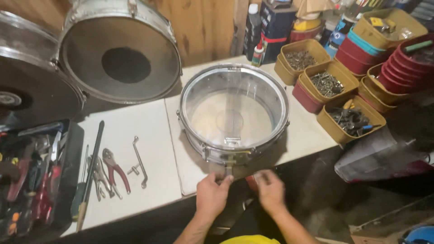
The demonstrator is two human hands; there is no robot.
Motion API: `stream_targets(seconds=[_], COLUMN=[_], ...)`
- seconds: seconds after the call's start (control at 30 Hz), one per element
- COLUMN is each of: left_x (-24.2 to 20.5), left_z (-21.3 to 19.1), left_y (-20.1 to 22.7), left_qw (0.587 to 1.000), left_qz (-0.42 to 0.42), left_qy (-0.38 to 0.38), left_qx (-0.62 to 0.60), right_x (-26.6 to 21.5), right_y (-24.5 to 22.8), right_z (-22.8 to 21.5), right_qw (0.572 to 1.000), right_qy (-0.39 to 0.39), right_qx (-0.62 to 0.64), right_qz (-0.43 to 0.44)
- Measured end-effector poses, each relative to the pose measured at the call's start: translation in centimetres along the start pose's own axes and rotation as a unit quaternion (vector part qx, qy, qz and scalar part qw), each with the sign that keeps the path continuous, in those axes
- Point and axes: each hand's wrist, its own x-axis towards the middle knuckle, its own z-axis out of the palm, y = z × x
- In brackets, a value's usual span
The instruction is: The person works on a snare drum placed on a low white table, using a screwdriver to tighten the tension rods and a drum key to adjust the hardware. They also use pliers to manipulate a small metal part on the drum's rim.
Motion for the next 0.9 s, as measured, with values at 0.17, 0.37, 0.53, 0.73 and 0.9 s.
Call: stream_targets(seconds=[0.17,0.37,0.53,0.73,0.9], left_x=[0.0,-0.7,-0.1,-0.5,-1.4], left_z=[-0.2,-2.0,-2.6,-2.6,-2.2], left_y=[0.0,1.3,1.3,1.4,1.7], left_qw=[0.984,0.970,0.962,0.973,0.993], left_qz=[0.056,0.079,0.084,0.066,-0.006], left_qy=[-0.014,-0.044,-0.059,-0.065,-0.085], left_qx=[0.170,0.227,0.251,0.210,-0.078], right_x=[-2.5,-2.8,-2.8,-2.2,-2.1], right_y=[-5.7,-7.4,-7.0,-4.5,-7.0], right_z=[1.6,2.2,2.5,4.1,2.7], right_qw=[0.862,0.849,0.870,0.890,0.904], right_qy=[-0.362,-0.366,-0.364,-0.349,-0.295], right_qx=[0.266,0.321,0.271,0.233,0.219], right_qz=[0.236,0.205,0.192,0.180,0.217])
